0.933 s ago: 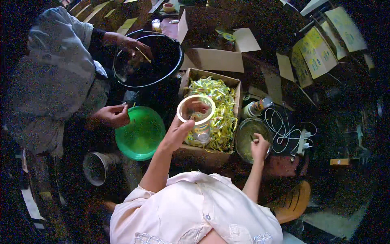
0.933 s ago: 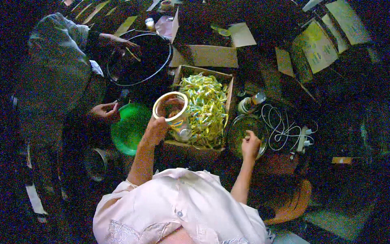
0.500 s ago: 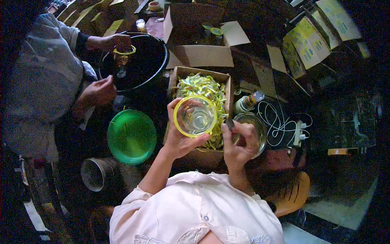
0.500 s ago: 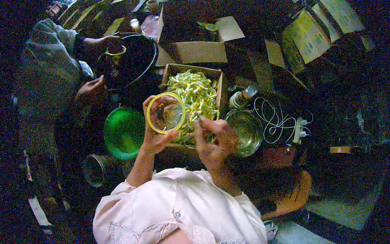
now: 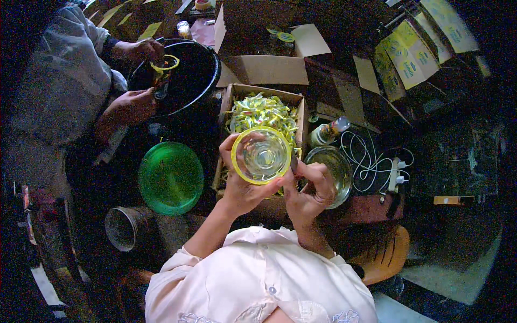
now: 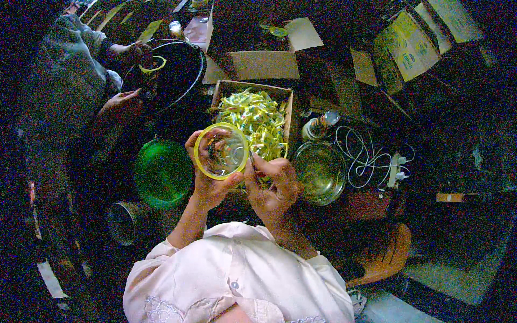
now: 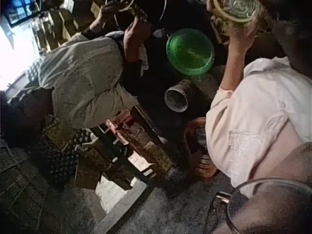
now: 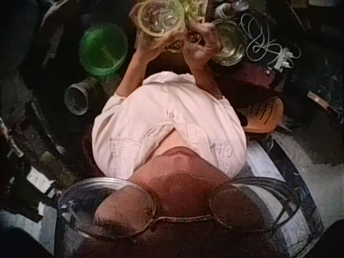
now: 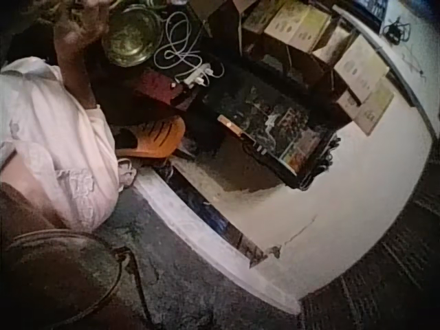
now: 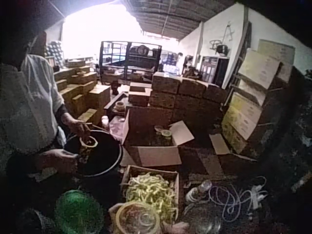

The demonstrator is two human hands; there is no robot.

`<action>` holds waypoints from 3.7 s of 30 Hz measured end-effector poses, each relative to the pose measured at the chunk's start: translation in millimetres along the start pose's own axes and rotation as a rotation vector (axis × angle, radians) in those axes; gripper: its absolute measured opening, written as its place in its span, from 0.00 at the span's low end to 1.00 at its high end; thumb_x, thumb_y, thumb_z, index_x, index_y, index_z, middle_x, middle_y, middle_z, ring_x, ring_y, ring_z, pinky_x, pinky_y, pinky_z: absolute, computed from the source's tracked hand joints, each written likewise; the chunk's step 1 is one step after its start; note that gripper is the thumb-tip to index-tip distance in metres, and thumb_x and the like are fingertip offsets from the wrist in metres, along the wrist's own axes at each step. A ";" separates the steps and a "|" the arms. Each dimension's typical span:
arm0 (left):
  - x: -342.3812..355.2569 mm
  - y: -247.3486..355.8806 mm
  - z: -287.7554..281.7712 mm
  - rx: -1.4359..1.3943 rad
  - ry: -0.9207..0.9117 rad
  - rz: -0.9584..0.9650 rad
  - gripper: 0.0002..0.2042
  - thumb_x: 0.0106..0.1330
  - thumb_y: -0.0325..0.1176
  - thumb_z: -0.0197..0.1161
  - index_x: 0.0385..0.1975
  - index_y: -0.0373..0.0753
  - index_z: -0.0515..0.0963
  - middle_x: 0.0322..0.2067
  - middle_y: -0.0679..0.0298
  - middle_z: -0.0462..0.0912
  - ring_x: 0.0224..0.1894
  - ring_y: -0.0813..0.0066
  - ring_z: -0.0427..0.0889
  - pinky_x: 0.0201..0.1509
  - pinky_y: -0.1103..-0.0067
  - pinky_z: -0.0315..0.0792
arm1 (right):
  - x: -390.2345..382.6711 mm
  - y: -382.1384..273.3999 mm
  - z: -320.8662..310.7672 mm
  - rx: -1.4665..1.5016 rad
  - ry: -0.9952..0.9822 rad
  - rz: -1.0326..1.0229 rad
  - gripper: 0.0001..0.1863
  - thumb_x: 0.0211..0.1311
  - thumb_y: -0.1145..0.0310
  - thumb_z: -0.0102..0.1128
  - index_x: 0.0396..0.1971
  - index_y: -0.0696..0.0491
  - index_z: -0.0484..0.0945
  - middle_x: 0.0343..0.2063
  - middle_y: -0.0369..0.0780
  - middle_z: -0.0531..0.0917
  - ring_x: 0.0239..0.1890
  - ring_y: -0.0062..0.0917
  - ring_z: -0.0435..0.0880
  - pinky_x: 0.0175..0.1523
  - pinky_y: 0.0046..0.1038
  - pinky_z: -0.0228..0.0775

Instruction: The person puts yellow strips into a glass jar by hand, adds liquid from a bowl, and seals the jar with a yellow lid. They use a small tool to push the strips down and wipe the side of the jar.

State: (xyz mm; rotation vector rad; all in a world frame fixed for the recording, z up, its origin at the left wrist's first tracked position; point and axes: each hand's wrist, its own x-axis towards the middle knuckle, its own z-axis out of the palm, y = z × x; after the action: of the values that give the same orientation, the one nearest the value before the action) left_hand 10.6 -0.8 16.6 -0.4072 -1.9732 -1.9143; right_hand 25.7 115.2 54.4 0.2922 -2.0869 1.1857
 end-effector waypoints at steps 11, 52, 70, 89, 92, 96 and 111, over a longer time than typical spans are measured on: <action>2.8 -0.6 0.8 0.042 -0.102 0.051 0.43 0.39 0.35 0.70 0.51 0.38 0.44 0.45 0.59 0.57 0.49 0.68 0.62 0.54 0.75 0.58 | 3.1 8.9 -5.9 0.016 -0.021 0.027 0.14 0.34 0.80 0.64 0.27 0.55 0.77 0.18 0.37 0.75 0.18 0.21 0.73 0.23 0.19 0.65; 5.4 12.4 -10.9 0.018 -0.100 -0.028 0.33 0.38 0.26 0.67 0.45 0.36 0.54 0.39 0.59 0.67 0.44 0.70 0.70 0.50 0.77 0.63 | -144.2 298.2 -77.4 -0.910 -0.612 0.494 0.15 0.25 0.77 0.63 0.23 0.56 0.78 0.28 0.49 0.75 0.34 0.39 0.74 0.42 0.31 0.67; 6.7 10.3 -8.0 0.163 -0.090 -0.043 0.29 0.38 0.26 0.65 0.42 0.38 0.58 0.35 0.60 0.73 0.38 0.67 0.74 0.44 0.76 0.67 | -71.1 224.8 -121.7 -0.591 -0.699 0.700 0.36 0.26 0.78 0.69 0.46 0.55 0.68 0.36 0.42 0.77 0.28 0.22 0.79 0.33 0.23 0.72; 15.2 22.9 -10.2 0.003 -0.127 -0.291 0.33 0.55 0.36 0.55 0.56 0.36 0.43 0.40 0.53 0.71 0.37 0.68 0.75 0.41 0.76 0.69 | -99.3 214.2 -112.9 -0.717 -0.618 0.534 0.36 0.20 0.75 0.70 0.43 0.55 0.70 0.39 0.45 0.75 0.40 0.34 0.74 0.47 0.27 0.65; 14.3 17.3 -10.2 0.075 -0.128 -0.314 0.34 0.54 0.36 0.56 0.56 0.35 0.43 0.41 0.53 0.71 0.37 0.69 0.75 0.40 0.77 0.69 | -93.3 214.5 -121.9 -0.627 -0.638 0.549 0.37 0.21 0.76 0.69 0.44 0.55 0.69 0.38 0.43 0.75 0.31 0.28 0.76 0.40 0.24 0.69; 11.8 -1.4 -9.2 0.025 -0.109 -0.314 0.37 0.52 0.36 0.59 0.56 0.34 0.43 0.42 0.53 0.70 0.37 0.70 0.73 0.40 0.78 0.69 | -68.8 193.1 -120.6 -0.085 -0.489 0.833 0.36 0.25 0.80 0.67 0.46 0.55 0.67 0.37 0.40 0.74 0.23 0.16 0.74 0.26 0.18 0.69; 3.2 -45.7 9.3 -0.677 -0.134 -0.902 0.24 0.57 0.49 0.49 0.49 0.44 0.58 0.44 0.59 0.70 0.41 0.70 0.74 0.38 0.72 0.70 | -126.0 210.5 -114.5 -0.609 -0.287 0.355 0.34 0.28 0.83 0.62 0.46 0.54 0.67 0.34 0.42 0.73 0.24 0.22 0.76 0.25 0.20 0.70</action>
State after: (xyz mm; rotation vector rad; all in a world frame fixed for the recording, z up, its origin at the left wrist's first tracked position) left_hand -13.1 6.5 -23.0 0.2806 -1.6447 -3.1918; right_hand 63.7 307.8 -132.1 -0.2156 -2.7139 0.6579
